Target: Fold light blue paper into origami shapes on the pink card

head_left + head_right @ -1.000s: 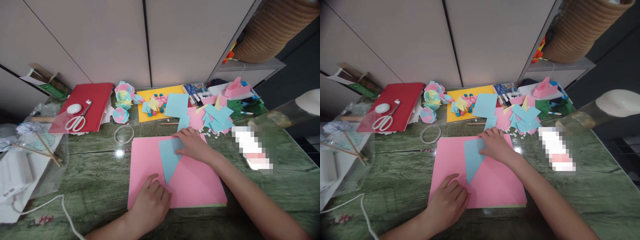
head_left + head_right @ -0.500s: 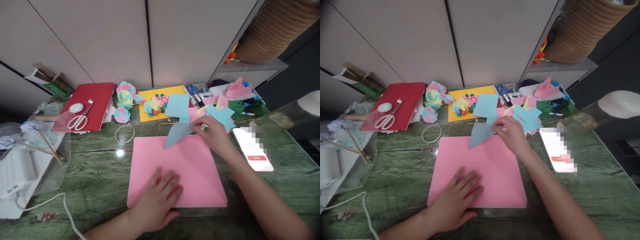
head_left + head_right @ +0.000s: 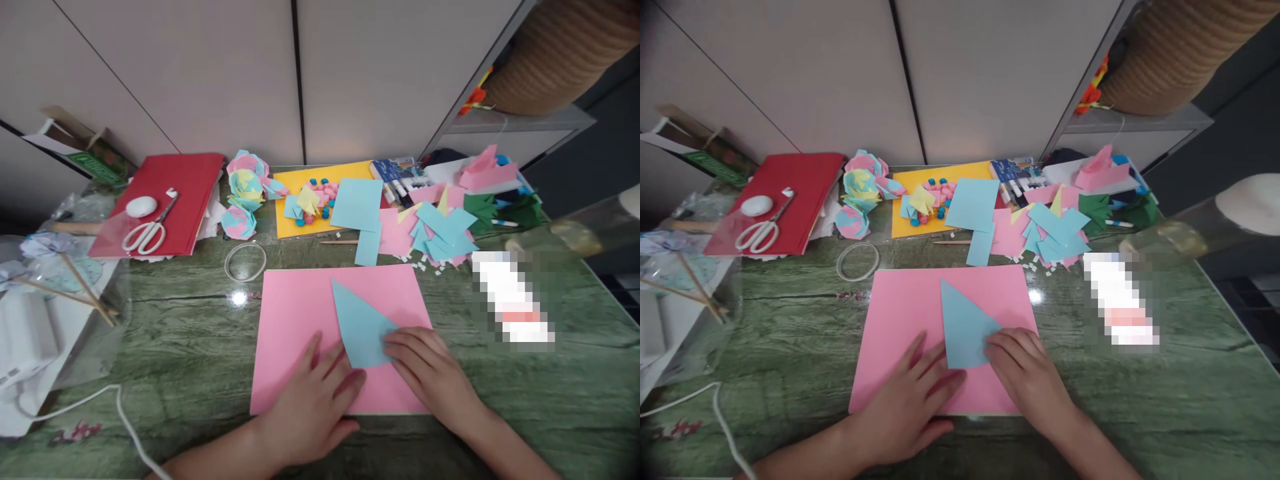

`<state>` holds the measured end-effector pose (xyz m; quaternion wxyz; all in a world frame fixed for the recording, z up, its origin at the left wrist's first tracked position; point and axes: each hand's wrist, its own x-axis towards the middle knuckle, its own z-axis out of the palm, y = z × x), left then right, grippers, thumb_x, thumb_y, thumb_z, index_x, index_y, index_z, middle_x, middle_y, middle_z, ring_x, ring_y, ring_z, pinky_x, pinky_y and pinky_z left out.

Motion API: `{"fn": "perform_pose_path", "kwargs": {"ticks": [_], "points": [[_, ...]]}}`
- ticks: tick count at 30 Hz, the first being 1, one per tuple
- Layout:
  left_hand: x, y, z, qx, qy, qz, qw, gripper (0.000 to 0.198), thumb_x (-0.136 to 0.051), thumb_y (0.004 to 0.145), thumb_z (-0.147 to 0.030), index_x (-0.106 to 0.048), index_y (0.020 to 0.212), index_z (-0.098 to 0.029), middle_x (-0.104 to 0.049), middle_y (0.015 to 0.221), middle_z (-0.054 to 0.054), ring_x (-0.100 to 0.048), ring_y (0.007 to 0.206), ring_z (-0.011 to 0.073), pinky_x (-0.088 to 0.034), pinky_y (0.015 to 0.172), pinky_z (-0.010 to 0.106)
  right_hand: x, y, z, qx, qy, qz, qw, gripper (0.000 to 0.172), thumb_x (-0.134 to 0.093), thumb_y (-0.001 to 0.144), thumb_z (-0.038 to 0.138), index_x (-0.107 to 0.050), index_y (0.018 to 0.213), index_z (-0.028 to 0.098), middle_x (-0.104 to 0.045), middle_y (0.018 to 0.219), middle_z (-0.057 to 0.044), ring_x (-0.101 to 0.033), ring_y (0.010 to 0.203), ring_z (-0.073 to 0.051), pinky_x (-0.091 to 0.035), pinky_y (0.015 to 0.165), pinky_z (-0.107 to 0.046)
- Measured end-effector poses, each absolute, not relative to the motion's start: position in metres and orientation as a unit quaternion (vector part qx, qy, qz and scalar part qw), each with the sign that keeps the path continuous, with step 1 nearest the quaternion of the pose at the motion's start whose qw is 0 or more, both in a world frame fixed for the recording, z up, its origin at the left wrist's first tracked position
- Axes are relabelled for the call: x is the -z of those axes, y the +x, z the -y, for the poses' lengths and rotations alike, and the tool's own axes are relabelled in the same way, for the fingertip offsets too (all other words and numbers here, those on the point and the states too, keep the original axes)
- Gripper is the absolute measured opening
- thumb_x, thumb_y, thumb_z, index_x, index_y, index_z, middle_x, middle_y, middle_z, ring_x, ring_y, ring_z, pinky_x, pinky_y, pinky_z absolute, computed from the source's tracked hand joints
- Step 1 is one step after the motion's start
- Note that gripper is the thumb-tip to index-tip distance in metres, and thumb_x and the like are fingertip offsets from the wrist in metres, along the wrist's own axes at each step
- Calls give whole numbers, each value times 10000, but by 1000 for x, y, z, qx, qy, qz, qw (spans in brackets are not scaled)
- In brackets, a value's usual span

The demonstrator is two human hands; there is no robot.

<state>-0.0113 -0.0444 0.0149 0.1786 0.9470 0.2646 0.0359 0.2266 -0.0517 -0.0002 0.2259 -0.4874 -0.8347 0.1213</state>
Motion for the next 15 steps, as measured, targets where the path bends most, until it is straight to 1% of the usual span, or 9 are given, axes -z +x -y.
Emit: {"fn": "perform_pose_path", "kwargs": {"ticks": [2,4,5,6,7,9,12,15], "points": [[-15,-11,45,-91,937,-278,190,384,-429,851,-392,-498,1153,-166,-518,1162,96,-406,1158,273,-192,1041,553,2,228,53,-137,-490,833,219,149,-496,827,119,-601,911,182,-634,971,-49,-531,932,-188,-399,834,-374],[-14,-12,44,-158,919,-308,188,251,-471,826,-297,-560,1016,-159,-565,998,81,-493,1019,229,-264,1023,519,0,229,54,-141,-488,834,215,151,-490,829,123,-601,914,181,-630,978,-50,-530,939,-185,-395,842,-369],[-14,-13,43,-182,910,-325,182,199,-481,814,-251,-570,965,-156,-569,938,75,-511,964,212,-299,1008,503,-2,229,54,-143,-485,836,213,150,-489,830,129,-602,915,182,-630,977,-49,-530,936,-182,-395,842,-366],[-14,-14,40,-196,901,-345,172,179,-484,806,-217,-572,947,-152,-568,923,77,-515,943,206,-327,991,493,-4,228,55,-144,-482,838,214,150,-489,832,135,-603,915,184,-631,972,-45,-531,931,-179,-395,841,-362],[-14,-15,36,-199,893,-371,161,179,-485,802,-193,-571,953,-150,-566,957,88,-510,960,211,-344,979,487,-6,227,55,-147,-478,839,215,148,-491,832,143,-606,914,187,-633,964,-40,-530,925,-177,-395,840,-359],[-13,-16,27,-174,886,-407,140,249,-481,813,-203,-554,1043,-138,-539,1108,117,-464,1071,245,-332,989,495,-10,225,57,-155,-473,839,219,141,-499,829,157,-610,907,192,-640,935,-29,-529,915,-174,-390,839,-358],[-11,-17,13,-115,887,-432,119,373,-441,850,-254,-478,1206,-149,-422,1320,104,-334,1229,286,-251,1036,516,-14,223,60,-164,-463,844,215,139,-510,821,169,-620,899,201,-649,909,-17,-523,920,-178,-367,867,-373],[-7,-14,4,-73,893,-430,110,453,-397,879,-328,-386,1304,-172,-306,1417,64,-210,1303,300,-175,1059,537,-15,223,63,-167,-448,855,202,167,-500,821,166,-623,925,205,-650,933,-12,-508,952,-187,-321,920,-400]]}}
